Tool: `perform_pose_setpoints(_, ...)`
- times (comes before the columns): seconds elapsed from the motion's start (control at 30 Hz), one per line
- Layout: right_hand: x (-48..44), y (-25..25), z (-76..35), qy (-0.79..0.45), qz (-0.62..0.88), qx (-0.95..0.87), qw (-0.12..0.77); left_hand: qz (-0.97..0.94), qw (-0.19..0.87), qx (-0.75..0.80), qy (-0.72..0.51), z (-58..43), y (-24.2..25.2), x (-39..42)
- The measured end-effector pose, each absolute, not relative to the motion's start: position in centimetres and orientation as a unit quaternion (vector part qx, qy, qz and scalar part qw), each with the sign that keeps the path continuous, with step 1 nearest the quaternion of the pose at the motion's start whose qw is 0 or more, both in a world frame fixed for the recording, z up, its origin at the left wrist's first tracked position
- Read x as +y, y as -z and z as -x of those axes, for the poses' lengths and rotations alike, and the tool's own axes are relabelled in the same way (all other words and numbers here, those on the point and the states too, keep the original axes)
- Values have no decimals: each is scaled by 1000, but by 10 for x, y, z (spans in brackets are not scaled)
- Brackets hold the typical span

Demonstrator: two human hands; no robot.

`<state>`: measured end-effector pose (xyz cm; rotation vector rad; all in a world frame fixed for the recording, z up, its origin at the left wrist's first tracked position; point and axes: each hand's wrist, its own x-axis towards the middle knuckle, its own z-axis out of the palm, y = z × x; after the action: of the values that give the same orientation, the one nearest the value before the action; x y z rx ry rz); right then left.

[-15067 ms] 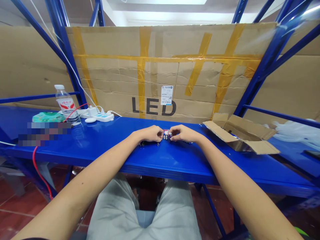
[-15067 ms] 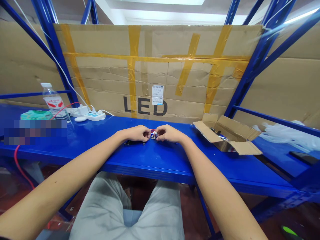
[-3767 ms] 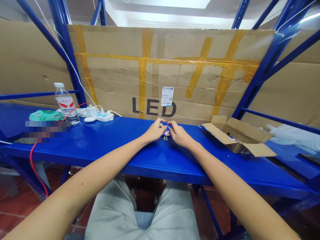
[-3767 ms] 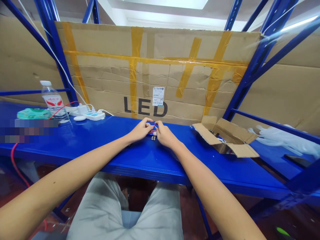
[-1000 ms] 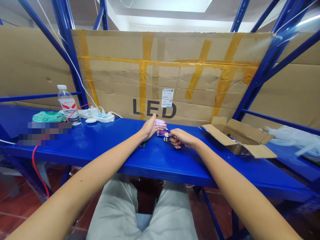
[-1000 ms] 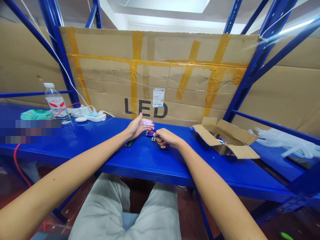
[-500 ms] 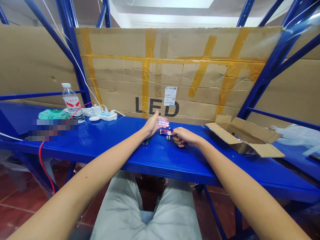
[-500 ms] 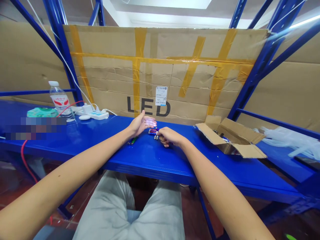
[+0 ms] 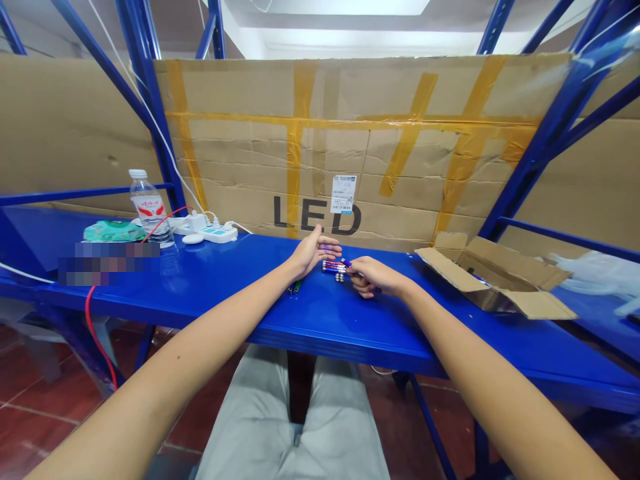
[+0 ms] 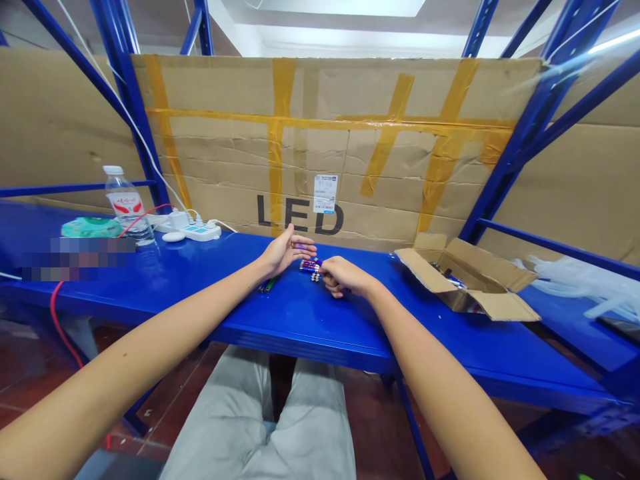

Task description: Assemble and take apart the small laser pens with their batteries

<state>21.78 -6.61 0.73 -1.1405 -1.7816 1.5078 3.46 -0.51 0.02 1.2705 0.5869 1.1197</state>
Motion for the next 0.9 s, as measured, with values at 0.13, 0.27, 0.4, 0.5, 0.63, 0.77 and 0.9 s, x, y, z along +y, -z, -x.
perform_pose_setpoints(0.13,-65,-8,-219,-561,423,-655,278,-551,622,259,-491,-35,-1,-4)
perform_pose_setpoints(0.27,-66,-9,-219,-564,421,-655,274,-543,624,276,-490,-36,-3,-4)
perform_pose_setpoints(0.4,-67,-10,-218,-565,422,-655,272,-544,622,275,-492,-35,-3,-4)
perform_pose_setpoints(0.5,-66,-9,-218,-566,420,-655,272,-544,624,273,-491,-35,-3,-4)
perform_pose_setpoints(0.63,-64,-7,-219,-568,420,-656,266,-546,625,265,-490,-34,-3,-4)
perform_pose_setpoints(0.77,-62,-6,-219,-563,422,-659,266,-548,626,262,-488,-34,-3,-4)
perform_pose_setpoints(0.9,-63,-8,-219,-554,423,-665,270,-551,627,264,-484,-34,-2,-2)
